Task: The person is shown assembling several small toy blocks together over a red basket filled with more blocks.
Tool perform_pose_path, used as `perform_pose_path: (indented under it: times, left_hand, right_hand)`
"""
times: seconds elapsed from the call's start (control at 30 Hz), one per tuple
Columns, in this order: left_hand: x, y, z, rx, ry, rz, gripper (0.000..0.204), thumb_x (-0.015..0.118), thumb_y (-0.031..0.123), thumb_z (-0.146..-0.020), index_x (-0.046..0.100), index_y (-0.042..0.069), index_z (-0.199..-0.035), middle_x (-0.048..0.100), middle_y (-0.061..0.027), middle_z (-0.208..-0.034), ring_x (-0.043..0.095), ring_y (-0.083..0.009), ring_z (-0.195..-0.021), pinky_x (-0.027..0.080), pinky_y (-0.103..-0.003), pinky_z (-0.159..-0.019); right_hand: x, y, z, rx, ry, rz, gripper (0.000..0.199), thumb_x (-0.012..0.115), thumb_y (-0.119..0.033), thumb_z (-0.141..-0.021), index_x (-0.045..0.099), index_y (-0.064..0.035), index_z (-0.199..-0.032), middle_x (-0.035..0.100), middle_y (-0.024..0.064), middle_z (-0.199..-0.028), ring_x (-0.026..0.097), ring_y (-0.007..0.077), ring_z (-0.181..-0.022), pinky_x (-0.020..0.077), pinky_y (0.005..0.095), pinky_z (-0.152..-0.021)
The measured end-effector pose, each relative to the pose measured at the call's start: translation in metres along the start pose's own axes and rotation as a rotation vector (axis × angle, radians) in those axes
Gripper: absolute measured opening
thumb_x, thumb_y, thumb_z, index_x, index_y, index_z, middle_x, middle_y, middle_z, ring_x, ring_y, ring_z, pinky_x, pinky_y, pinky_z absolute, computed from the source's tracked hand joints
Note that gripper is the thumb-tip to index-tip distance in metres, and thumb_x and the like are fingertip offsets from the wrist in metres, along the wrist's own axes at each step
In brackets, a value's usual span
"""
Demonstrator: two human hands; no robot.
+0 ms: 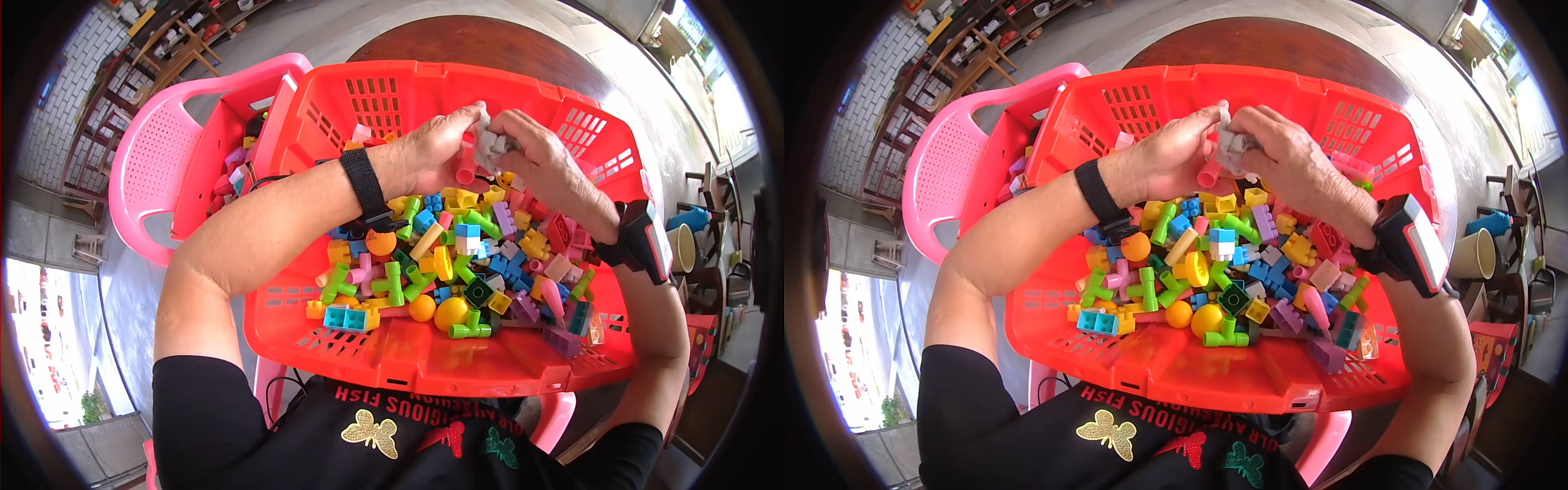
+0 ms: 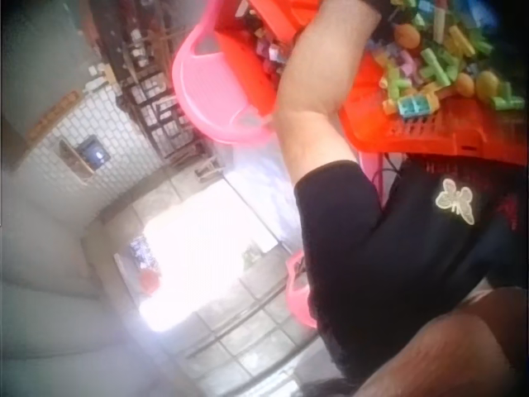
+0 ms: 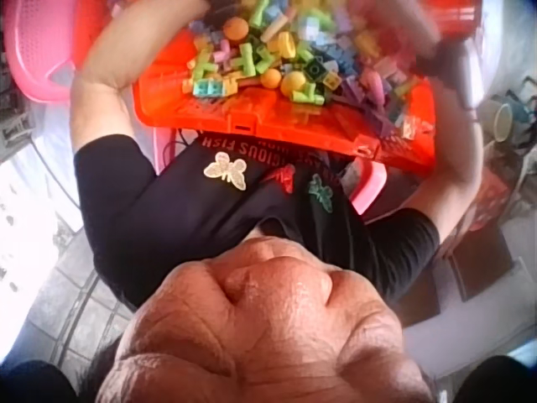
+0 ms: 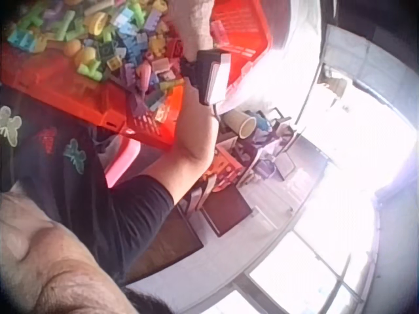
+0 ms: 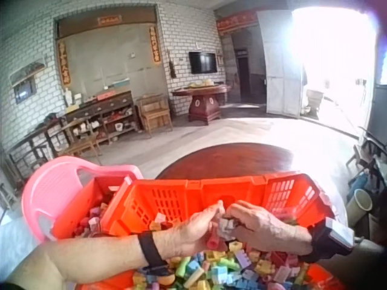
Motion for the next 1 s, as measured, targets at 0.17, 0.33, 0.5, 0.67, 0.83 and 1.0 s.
perform_pose_path:
  times: [0.17, 0.33, 0.5, 0.67, 0.83, 1.0]
  left_hand:
    - [0.002, -0.006, 0.002, -0.04, 0.006, -0.206, 0.053, 0.036, 0.06, -0.092, 0.056, 0.011, -0.093, 0.056, -0.0033, -0.078, 0.048, -0.0115, -0.065, 0.034, -0.025, -0.047]
    - [0.005, -0.007, 0.004, -0.05, -0.091, -0.317, 0.054, 0.038, 0.061, -0.091, 0.056, 0.01, -0.093, 0.056, -0.0049, -0.075, 0.046, -0.0122, -0.054, 0.032, -0.025, -0.044]
    - [-0.001, 0.001, 0.008, -0.031, 0.103, -0.323, 0.05, 0.037, 0.057, -0.093, 0.055, 0.011, -0.099, 0.057, -0.0053, -0.078, 0.053, -0.0127, -0.061, 0.036, -0.026, -0.049]
    - [-0.003, 0.003, -0.003, 0.033, -0.031, -0.146, 0.021, 0.039, 0.019, -0.096, 0.052, 0.012, -0.111, 0.059, -0.0037, -0.098, 0.059, -0.0133, -0.088, 0.045, -0.027, -0.065]
    - [0.005, 0.013, -0.001, 0.12, 0.031, -0.337, 0.026, 0.04, 0.015, -0.096, 0.046, 0.01, -0.12, 0.058, -0.0047, -0.101, 0.06, -0.0138, -0.087, 0.047, -0.024, -0.061]
    - [0.007, 0.013, 0.002, 0.056, -0.013, -0.408, 0.03, 0.042, 0.013, -0.094, 0.041, 0.009, -0.124, 0.057, -0.0052, -0.1, 0.06, -0.0131, -0.08, 0.044, -0.022, -0.051]
  right_hand:
    - [0.025, 0.011, 0.002, 0.142, -0.149, -0.148, 0.019, 0.055, -0.006, -0.082, 0.05, 0.0004, -0.099, 0.059, 0.0171, -0.089, 0.06, 0.0346, -0.085, 0.0481, 0.0385, -0.074]
    - [0.006, 0.025, 0.001, 0.057, -0.012, -0.019, 0.012, 0.055, -0.007, -0.084, 0.049, -0.0003, -0.092, 0.06, 0.0158, -0.076, 0.063, 0.0334, -0.074, 0.0493, 0.0382, -0.065]
    - [-0.01, 0.022, 0.003, 0.087, 0.055, 0.005, 0.016, 0.057, -0.008, -0.082, 0.05, -0.0008, -0.094, 0.06, 0.0174, -0.078, 0.062, 0.0339, -0.074, 0.049, 0.0387, -0.064]
    - [0.008, 0.006, 0.003, 0.03, 0.011, 0.036, 0.024, 0.057, -0.006, -0.077, 0.051, 0.001, -0.1, 0.054, 0.0193, -0.091, 0.057, 0.0356, -0.089, 0.047, 0.04, -0.078]
    - [0.011, 0.009, 0.005, -0.061, -0.004, 0.144, 0.03, 0.059, -0.005, -0.078, 0.052, 0.0014, -0.106, 0.053, 0.0188, -0.097, 0.056, 0.035, -0.092, 0.0482, 0.0391, -0.078]
    - [-0.001, 0.018, 0.002, -0.05, 0.023, 0.229, 0.019, 0.06, -0.005, -0.079, 0.052, -0.0003, -0.095, 0.057, 0.0154, -0.088, 0.059, 0.0332, -0.088, 0.0496, 0.0387, -0.074]
Point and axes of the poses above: each hand's wrist, its own z-axis away from the middle knuckle, its own x-axis out of the palm, y = z × x, the point moved 10 cm from there along -z, towards the middle knuckle
